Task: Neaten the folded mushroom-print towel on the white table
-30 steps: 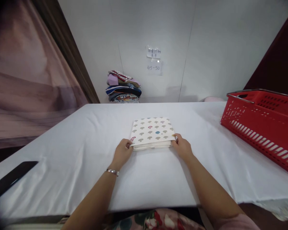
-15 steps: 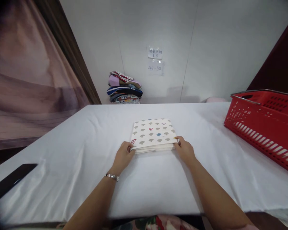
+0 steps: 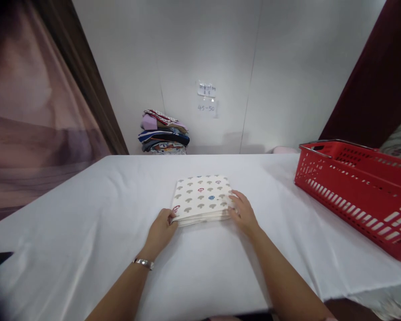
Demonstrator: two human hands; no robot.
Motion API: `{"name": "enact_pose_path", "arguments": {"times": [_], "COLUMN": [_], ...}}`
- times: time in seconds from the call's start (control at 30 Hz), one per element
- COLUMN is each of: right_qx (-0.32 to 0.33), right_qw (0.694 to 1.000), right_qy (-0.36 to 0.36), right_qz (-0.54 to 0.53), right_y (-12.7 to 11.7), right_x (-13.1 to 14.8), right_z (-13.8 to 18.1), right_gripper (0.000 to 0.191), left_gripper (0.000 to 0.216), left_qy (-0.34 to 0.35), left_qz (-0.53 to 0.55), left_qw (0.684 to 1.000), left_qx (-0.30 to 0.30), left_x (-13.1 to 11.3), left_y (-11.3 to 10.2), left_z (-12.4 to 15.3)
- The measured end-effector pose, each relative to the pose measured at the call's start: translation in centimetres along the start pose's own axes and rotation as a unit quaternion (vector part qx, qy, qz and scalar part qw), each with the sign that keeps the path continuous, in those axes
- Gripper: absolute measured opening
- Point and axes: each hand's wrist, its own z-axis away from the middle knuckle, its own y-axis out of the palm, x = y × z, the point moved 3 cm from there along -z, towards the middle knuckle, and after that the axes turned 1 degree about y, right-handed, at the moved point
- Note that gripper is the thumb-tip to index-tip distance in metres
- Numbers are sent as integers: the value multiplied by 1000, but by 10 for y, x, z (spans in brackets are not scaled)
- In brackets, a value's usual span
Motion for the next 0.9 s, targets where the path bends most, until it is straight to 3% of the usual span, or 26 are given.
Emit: {"name": "enact_pose_path", "arguments": {"times": [0.07,0.2,0.37,0.5,0.63,0.77,0.9], "right_qx": [61,171,175,145,157,240,282], "right_qw": [998,985,980,985,981,959,943], "right_qy": [-20,8,27,-36,-89,3,51], "right_qz": [12,39,91,86,75,149,172], "right_y": [7,18,13,8,19,42,53], "right_x": [4,2,10,44,66,37,10], "right_z": [0,3,1,-18,-45,-55,-47], "right_gripper": [44,50,51,52,54,56,61], "left_gripper": [10,12,11,18,33,46,50], "left_qy": [1,-5,13,117,194,122,102], "left_qz": [-6,-7,14,19,-43,-103,-95], "left_qw": [1000,1000,1000,992,980,984,988], "left_qx": [4,12,4,-43,-30,77,66], "left_x": [-1,3,6,-23,-52,-35,-10], "left_y": [-1,-2,-9,-18,-7,24,42], "left_z": [0,1,2,-8,-30,-41,-35]}}
